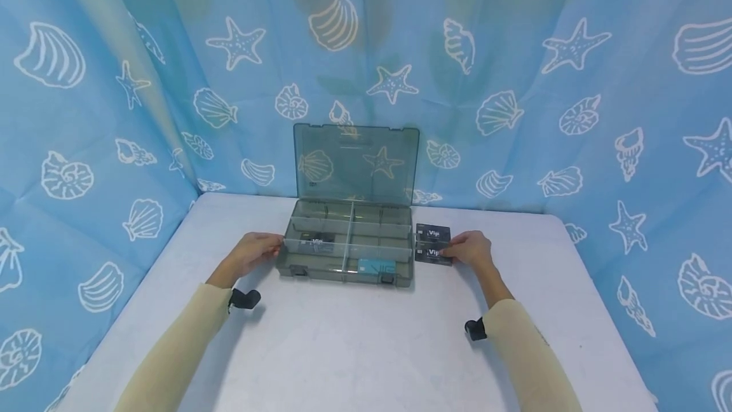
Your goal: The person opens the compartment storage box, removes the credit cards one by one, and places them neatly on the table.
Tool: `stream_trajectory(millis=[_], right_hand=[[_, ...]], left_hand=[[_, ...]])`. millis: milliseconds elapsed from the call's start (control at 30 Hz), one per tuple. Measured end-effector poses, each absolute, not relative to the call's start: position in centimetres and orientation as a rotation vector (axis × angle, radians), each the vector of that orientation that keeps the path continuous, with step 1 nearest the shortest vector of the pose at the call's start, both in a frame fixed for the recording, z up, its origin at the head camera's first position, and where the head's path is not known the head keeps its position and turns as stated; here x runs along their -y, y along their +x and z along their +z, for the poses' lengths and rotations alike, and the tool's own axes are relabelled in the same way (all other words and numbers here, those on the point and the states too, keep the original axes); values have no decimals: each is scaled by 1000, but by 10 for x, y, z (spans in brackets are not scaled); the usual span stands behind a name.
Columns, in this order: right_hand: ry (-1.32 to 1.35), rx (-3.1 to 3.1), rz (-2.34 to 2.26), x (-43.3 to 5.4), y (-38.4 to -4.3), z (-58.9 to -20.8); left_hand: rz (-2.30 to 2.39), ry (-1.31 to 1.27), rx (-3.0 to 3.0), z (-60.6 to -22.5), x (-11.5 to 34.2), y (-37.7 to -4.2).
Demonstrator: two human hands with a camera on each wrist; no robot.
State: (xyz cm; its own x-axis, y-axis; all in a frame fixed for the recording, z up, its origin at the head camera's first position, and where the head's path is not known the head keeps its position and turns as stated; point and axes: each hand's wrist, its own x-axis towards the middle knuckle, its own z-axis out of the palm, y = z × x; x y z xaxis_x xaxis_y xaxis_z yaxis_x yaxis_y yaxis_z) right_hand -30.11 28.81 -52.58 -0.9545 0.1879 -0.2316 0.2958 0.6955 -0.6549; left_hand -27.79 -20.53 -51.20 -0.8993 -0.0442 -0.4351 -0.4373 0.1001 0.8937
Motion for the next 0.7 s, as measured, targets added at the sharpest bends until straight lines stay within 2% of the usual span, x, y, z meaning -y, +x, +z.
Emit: stream_trajectory(millis=[300,700], right_hand=[[343,-2856,-1013,-276,-294,-514],[410,-2772,-1100,-277,-293,-521]], left_hand=[[1861,-492,-2106,-513,203,-276],[1873,-484,-2103,-512,205,-276]])
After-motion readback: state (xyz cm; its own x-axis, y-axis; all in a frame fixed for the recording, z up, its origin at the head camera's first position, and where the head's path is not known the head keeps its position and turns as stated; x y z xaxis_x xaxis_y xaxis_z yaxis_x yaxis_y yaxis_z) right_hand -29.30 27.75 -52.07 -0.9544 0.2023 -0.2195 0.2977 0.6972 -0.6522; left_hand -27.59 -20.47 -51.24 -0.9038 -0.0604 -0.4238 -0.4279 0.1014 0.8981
